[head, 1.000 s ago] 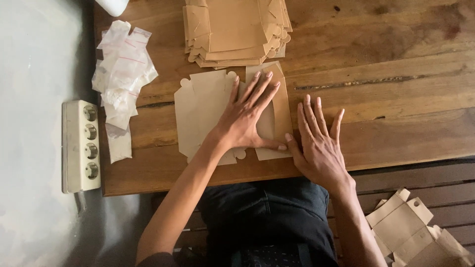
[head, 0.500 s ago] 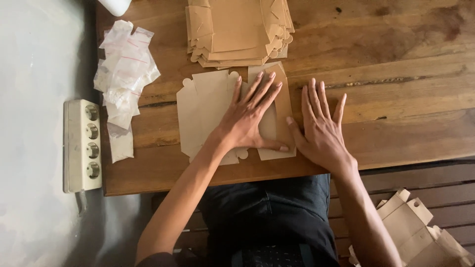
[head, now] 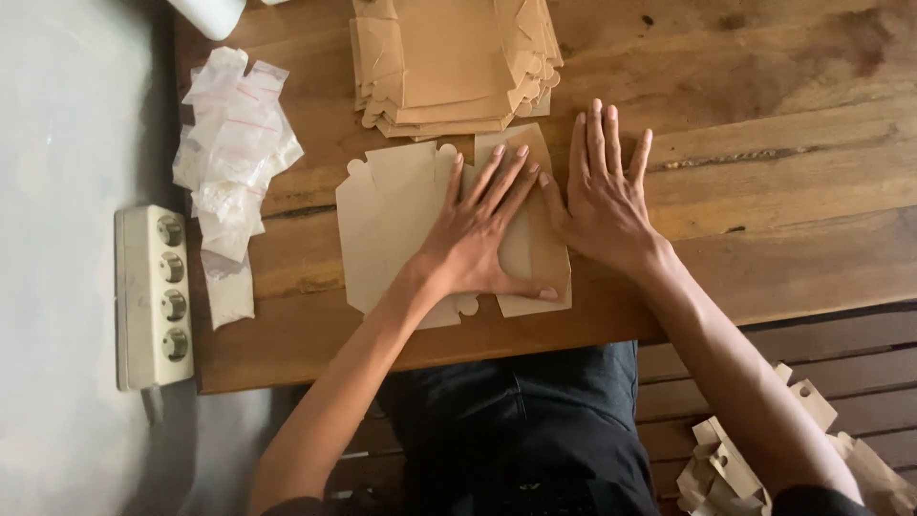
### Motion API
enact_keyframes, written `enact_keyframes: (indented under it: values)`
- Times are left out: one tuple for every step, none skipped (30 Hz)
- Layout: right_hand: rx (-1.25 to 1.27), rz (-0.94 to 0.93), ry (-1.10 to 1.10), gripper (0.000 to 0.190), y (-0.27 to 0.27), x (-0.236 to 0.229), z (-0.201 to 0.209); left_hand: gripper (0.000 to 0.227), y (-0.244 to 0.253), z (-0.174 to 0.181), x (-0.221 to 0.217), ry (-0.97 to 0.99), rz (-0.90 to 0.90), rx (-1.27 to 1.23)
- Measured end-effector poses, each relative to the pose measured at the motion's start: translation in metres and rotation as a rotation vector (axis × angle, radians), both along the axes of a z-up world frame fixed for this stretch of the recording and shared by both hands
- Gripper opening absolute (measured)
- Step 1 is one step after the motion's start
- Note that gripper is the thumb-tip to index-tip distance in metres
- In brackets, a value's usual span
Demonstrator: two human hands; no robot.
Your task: The person folds flat cardboard box blanks along pre-scored lines to form small boxes. They repeatedly pick up a blank, fold the side flaps and tabs, and place the finished box aside. The process is repeated for multiple units on a wooden work surface.
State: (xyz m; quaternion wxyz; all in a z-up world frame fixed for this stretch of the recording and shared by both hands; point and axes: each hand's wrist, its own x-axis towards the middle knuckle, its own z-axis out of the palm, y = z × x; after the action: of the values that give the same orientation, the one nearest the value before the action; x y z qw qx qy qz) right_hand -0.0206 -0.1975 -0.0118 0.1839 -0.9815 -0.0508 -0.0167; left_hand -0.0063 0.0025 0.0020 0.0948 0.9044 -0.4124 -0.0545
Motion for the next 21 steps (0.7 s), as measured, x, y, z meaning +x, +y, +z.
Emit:
enact_keyframes:
  values:
    - [-0.01, 0.0, -0.005, 0.082, 0.0, 0.004, -0.001, 0.147, 0.0, -0.002, 0.001, 0.001, 0.003, 0.005]
    - [-0.021, 0.0, -0.01, 0.082, 0.0, 0.009, -0.001, 0.148, -0.001, -0.003, 0.001, 0.001, 0.006, 0.011]
    - [-0.02, -0.003, -0.015, 0.082, -0.002, 0.012, -0.003, 0.148, -0.001, -0.003, 0.0, -0.003, 0.002, 0.012]
    - [-0.008, -0.008, 0.003, 0.082, -0.004, 0.016, -0.004, 0.146, 0.0, -0.003, -0.001, -0.045, 0.004, 0.03]
    - [0.005, -0.014, 0.017, 0.082, -0.005, 0.021, -0.005, 0.145, 0.0, -0.003, -0.001, -0.091, 0.005, 0.049]
    - [0.007, -0.016, 0.009, 0.082, -0.005, 0.025, -0.008, 0.145, 0.002, -0.003, 0.001, -0.099, 0.003, 0.051]
    - [0.008, -0.026, -0.002, 0.083, -0.006, 0.027, -0.01, 0.142, 0.003, -0.003, 0.002, -0.091, -0.011, 0.062]
    - [0.008, -0.035, -0.013, 0.083, -0.008, 0.03, -0.013, 0.139, 0.003, -0.004, 0.003, -0.084, -0.026, 0.073]
    - [0.006, -0.038, -0.019, 0.083, -0.007, 0.027, -0.011, 0.139, 0.003, -0.002, 0.003, -0.091, -0.028, 0.071]
    - [0.013, -0.046, -0.028, 0.082, -0.006, 0.025, -0.009, 0.137, 0.003, 0.0, 0.002, -0.058, -0.044, 0.047]
    - [0.018, -0.05, -0.049, 0.082, -0.003, 0.028, -0.005, 0.135, 0.005, 0.003, 0.006, -0.038, -0.057, 0.022]
    - [0.015, -0.049, -0.068, 0.082, -0.003, 0.025, -0.004, 0.135, 0.004, 0.002, 0.009, -0.057, -0.055, 0.018]
    - [0.016, -0.061, -0.061, 0.082, -0.001, 0.018, -0.005, 0.132, 0.005, 0.001, 0.008, -0.015, -0.053, -0.013]
    - [0.018, -0.073, -0.053, 0.083, 0.001, 0.011, -0.006, 0.13, 0.005, 0.0, 0.008, 0.028, -0.052, -0.044]
    - [0.016, -0.077, -0.053, 0.083, 0.003, 0.002, -0.002, 0.13, 0.006, 0.0, 0.009, 0.028, -0.056, -0.046]
    - [0.002, -0.074, -0.035, 0.081, 0.005, -0.007, 0.001, 0.126, 0.007, 0.0, 0.01, 0.028, -0.06, -0.05]
    - [-0.016, -0.066, -0.016, 0.079, 0.007, -0.015, 0.005, 0.123, 0.007, 0.0, 0.011, 0.028, -0.057, -0.058]
    - [-0.021, -0.063, -0.017, 0.079, 0.009, -0.024, 0.006, 0.123, 0.008, -0.001, 0.01, 0.028, -0.054, -0.063]
    - [-0.007, -0.068, -0.036, 0.079, 0.011, -0.031, 0.008, 0.124, 0.009, -0.002, 0.01, 0.037, -0.057, -0.081]
    - [0.006, -0.074, -0.055, 0.078, 0.013, -0.038, 0.009, 0.124, 0.009, -0.003, 0.011, 0.046, -0.061, -0.099]
    - [0.003, -0.068, -0.052, 0.078, 0.015, -0.047, 0.01, 0.124, 0.01, -0.006, 0.012, 0.048, -0.055, -0.103]
